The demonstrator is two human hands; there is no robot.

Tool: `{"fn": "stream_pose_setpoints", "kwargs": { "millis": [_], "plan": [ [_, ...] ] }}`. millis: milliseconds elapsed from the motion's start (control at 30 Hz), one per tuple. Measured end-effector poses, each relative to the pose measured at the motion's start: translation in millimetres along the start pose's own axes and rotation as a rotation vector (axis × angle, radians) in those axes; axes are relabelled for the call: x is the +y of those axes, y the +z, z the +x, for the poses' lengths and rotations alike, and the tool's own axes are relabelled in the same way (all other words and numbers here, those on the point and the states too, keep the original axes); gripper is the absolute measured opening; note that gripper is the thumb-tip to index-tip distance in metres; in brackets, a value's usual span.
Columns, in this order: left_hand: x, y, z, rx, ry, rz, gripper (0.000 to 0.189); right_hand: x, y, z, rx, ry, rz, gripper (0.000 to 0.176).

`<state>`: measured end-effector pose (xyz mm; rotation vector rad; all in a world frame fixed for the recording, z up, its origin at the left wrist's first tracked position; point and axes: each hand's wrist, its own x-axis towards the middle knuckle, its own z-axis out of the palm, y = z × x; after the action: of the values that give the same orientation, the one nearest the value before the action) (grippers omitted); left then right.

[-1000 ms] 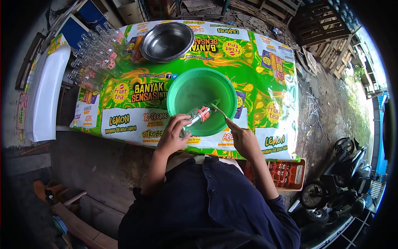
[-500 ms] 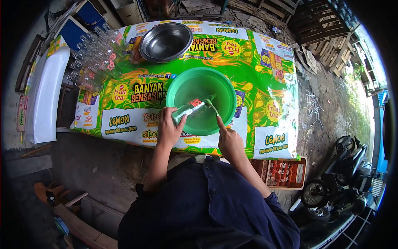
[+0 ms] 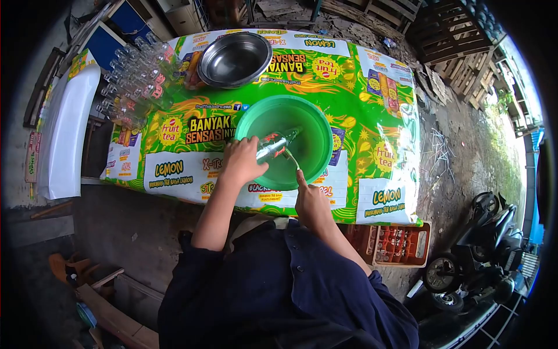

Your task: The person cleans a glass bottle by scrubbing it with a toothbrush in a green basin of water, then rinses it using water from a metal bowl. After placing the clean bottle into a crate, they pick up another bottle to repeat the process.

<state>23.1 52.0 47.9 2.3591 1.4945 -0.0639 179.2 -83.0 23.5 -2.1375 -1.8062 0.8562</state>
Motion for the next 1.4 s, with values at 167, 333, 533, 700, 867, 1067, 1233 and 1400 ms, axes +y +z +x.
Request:
{"fn": "stream_pose_setpoints", "kwargs": {
  "millis": [167, 333, 533, 700, 867, 1067, 1233, 1400],
  "plan": [
    [20, 37, 66, -0.156, 0.053, 0.093, 0.058, -2, -22, -8, 0.120, 0.001, 0.086, 0.047],
    [31, 38, 85, -0.254, 0.118, 0.084, 0.059, 5, -35, -23, 0.249, 0.000, 0.143, 0.042],
    [27, -5, 67, -0.279, 0.147, -0.279, 0.054, 17, -51, -28, 0.267, 0.031, 0.217, 0.041],
    [11, -39, 52, -0.139, 0.262, -0.540, 0.050, 31, -53, -23, 0.351, -0.040, 0.241, 0.044],
    [-27, -40, 42, 0.187, 0.382, -0.998, 0.050, 23, -61, -18, 0.256, -0.026, 0.323, 0.031],
    [-76, -33, 6, 0.572, 0.280, -1.171, 0.050, 38, -37, -2, 0.228, -0.132, 0.551, 0.023],
    [-97, 9, -6, 0.946, 0.181, -1.226, 0.040, 40, -23, 8, 0.225, 0.047, 0.821, 0.018],
    [-93, 28, -4, 1.099, 0.130, -1.248, 0.024, 54, -9, 13, 0.328, 0.186, 1.073, 0.017]
  ]
}}
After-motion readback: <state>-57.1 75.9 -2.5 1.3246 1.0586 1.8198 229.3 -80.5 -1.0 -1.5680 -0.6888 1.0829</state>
